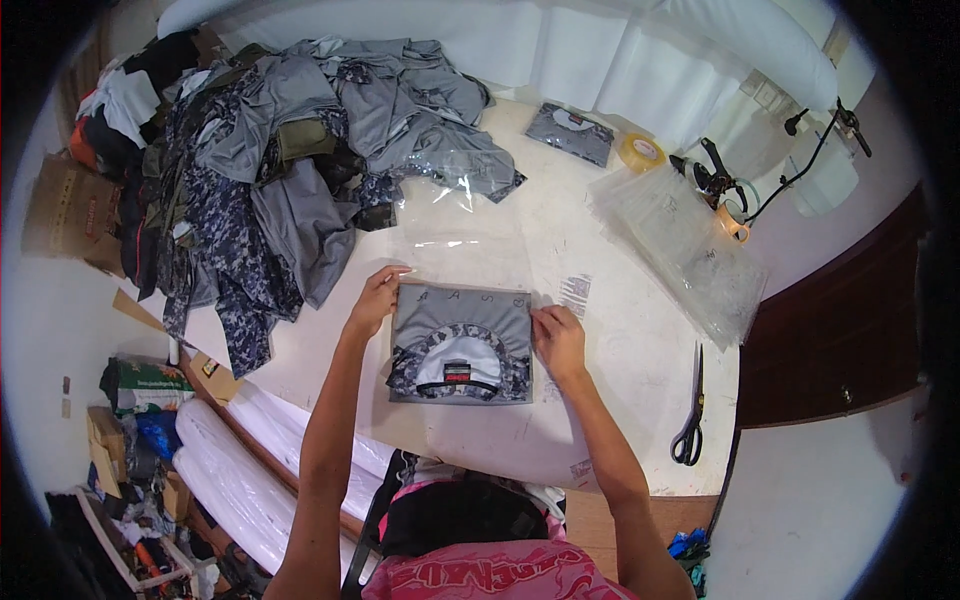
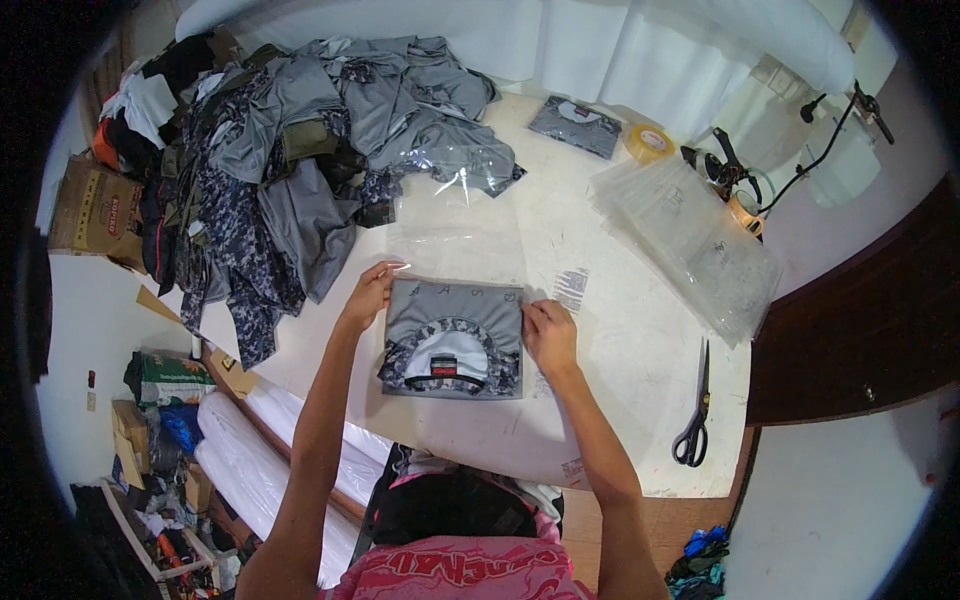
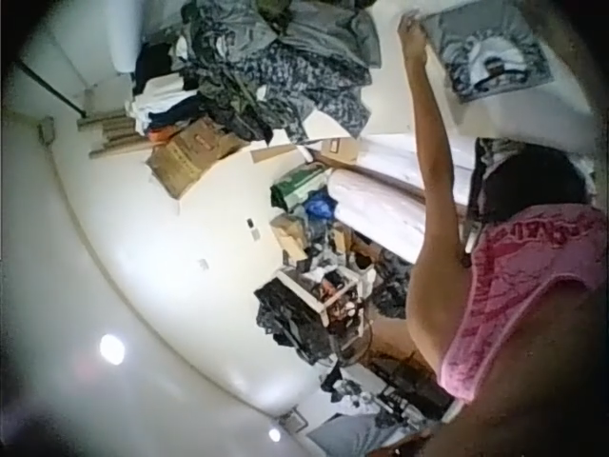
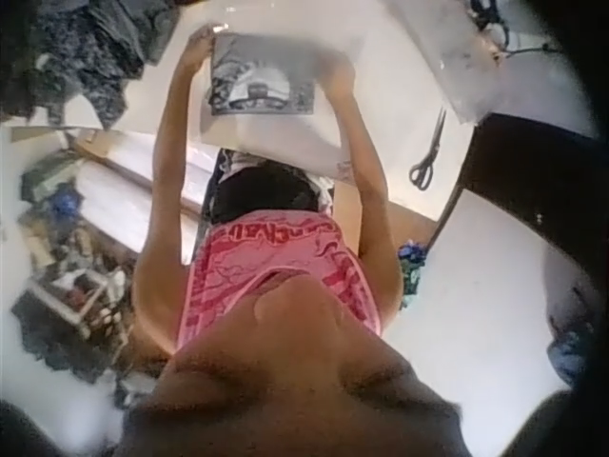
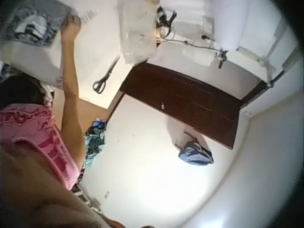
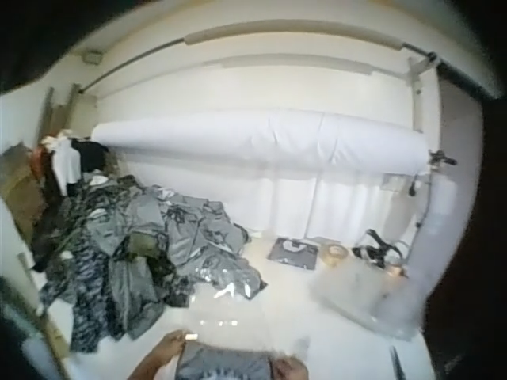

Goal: Folding a grey and camouflage shirt and placing it inside a plastic shipping bag.

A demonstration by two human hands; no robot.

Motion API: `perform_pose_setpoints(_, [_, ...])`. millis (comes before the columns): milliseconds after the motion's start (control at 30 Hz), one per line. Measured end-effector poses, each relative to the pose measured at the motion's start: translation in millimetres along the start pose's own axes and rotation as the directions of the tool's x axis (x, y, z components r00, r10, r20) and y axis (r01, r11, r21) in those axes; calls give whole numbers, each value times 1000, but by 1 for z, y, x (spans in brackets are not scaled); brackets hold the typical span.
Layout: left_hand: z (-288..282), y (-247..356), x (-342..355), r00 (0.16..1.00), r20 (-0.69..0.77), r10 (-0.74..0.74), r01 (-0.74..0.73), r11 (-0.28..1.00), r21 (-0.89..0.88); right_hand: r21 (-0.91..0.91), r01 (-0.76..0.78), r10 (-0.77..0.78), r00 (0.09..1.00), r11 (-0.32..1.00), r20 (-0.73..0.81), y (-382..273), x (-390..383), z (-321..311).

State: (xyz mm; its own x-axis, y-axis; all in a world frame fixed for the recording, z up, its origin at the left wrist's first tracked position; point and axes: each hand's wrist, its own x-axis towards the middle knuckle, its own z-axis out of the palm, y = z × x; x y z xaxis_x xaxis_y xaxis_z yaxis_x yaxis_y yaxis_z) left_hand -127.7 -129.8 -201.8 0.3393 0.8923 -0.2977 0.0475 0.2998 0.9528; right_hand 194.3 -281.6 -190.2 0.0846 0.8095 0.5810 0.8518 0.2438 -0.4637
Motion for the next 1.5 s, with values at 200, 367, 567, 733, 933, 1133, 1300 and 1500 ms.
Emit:
perform_pose_setpoints(200, [7,-10,-52,995,-89,-42,31,993,-117,294,-84,40,988,952,152,-8,-27,-21])
perform_pose_setpoints(367, [5,-15,-49,999,-36,-18,12,988,-152,615,-622,555,762,485,333,25,40,-3])
perform_pose_setpoints(567, [4,-17,-48,997,-54,-47,35,979,-200,336,-879,413,460,339,786,41,78,7])
perform_pose_setpoints(733, [9,-23,-65,997,2,-71,69,965,-253,468,-877,430,467,111,773,36,38,-9])
perform_pose_setpoints(933, [13,-33,-72,995,15,-100,100,956,-275,568,-822,452,523,42,723,27,0,-28])
perform_pose_setpoints(1133, [30,-21,-95,982,-79,-169,156,977,-148,577,-812,555,520,87,649,1,-23,-42])
perform_pose_setpoints(1300, [50,-14,-66,988,-112,105,-113,991,-66,535,-822,591,534,196,605,12,-7,-44])
perform_pose_setpoints(1500, [31,-32,-134,987,-34,-154,154,988,-9,504,-859,561,463,92,686,-14,-58,-61])
